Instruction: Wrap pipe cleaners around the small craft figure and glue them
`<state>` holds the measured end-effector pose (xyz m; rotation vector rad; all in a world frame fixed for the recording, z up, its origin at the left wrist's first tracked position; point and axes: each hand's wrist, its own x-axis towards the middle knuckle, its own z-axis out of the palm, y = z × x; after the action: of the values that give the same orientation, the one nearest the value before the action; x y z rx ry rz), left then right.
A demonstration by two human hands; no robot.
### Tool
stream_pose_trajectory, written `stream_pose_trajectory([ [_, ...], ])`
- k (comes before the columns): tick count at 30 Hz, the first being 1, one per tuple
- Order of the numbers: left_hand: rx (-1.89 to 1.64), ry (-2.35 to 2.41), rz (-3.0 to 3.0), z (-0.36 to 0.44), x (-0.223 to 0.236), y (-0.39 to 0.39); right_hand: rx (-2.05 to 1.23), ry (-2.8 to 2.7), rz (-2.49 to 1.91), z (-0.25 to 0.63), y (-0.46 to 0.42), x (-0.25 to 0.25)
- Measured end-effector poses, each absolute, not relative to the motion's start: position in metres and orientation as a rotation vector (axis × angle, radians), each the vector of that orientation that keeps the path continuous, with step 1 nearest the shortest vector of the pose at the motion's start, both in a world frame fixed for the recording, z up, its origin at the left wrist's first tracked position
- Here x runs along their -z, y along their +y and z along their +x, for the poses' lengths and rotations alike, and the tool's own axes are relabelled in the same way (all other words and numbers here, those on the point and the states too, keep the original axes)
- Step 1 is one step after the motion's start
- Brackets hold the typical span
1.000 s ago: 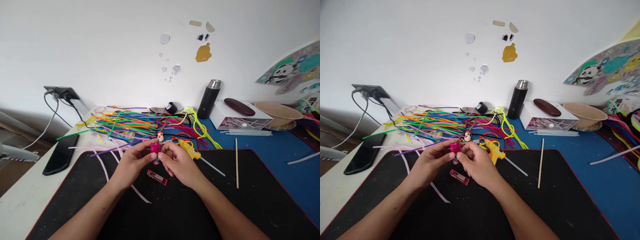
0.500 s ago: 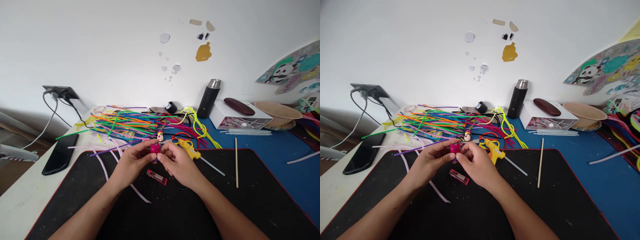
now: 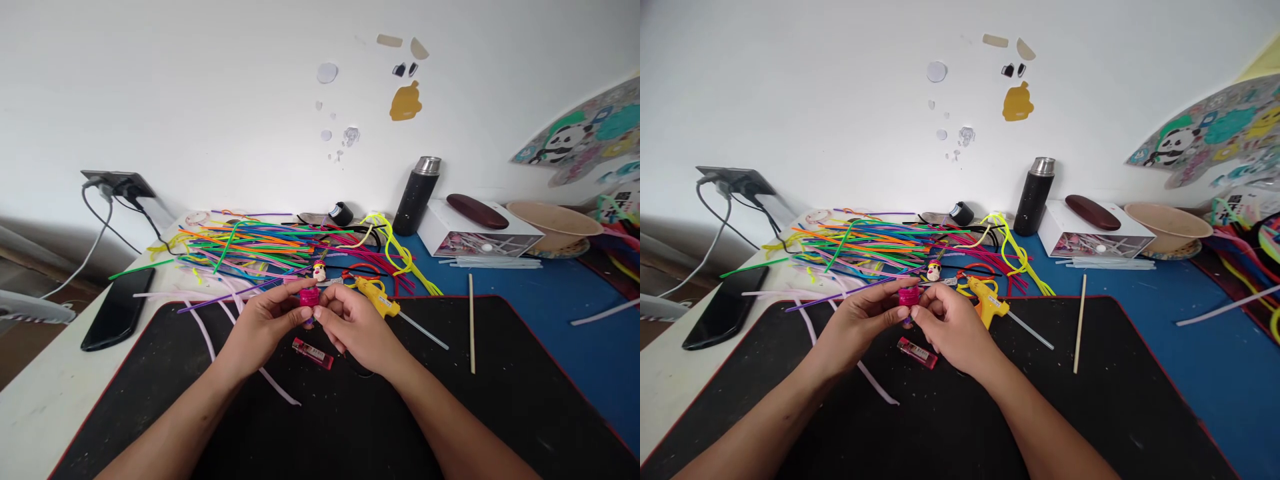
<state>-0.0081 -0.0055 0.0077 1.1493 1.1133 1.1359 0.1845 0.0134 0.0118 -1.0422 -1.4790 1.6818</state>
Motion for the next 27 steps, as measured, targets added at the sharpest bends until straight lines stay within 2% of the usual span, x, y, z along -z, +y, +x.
stream_pose_trajectory([
  [27, -1.169, 0.943, 0.892, -0.005, 0.001, -0.003, -1.717, -1.44, -1.032, 0.183, 0.012, -0.013],
])
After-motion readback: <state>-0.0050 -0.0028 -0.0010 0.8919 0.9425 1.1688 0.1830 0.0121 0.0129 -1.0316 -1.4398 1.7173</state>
